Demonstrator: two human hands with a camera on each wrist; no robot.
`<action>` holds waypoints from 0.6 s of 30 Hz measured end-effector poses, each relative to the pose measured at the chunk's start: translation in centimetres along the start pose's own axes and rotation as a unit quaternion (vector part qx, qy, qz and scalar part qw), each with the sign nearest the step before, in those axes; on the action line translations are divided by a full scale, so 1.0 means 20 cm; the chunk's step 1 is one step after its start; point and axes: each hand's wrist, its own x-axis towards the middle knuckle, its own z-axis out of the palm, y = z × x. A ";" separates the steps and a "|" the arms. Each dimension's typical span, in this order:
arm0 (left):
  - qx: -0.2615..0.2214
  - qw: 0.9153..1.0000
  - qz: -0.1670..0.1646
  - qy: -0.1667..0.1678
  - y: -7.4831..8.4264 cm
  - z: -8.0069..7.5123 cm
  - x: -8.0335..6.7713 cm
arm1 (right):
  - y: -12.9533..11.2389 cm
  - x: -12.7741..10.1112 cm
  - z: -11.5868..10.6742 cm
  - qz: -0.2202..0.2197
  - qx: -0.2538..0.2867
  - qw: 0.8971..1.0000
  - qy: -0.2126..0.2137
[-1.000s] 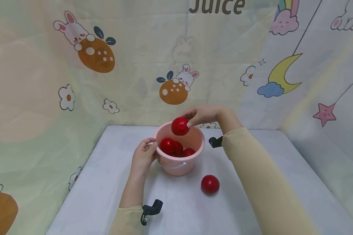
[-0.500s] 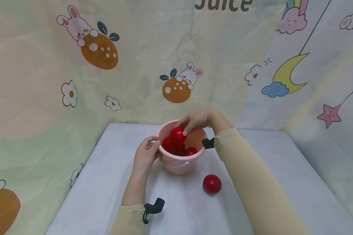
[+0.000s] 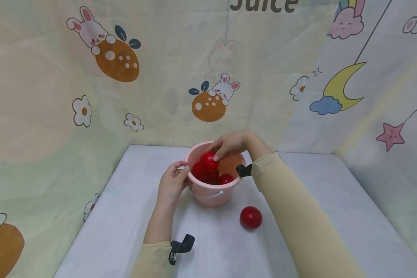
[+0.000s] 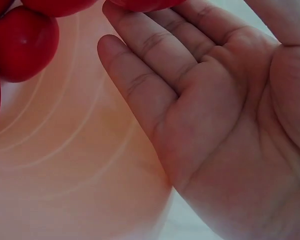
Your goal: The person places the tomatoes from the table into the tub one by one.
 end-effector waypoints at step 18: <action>-0.018 1.000 0.010 -0.010 -0.02 -0.01 0.02 | 0.00 0.01 0.01 -0.021 -0.008 0.999 0.034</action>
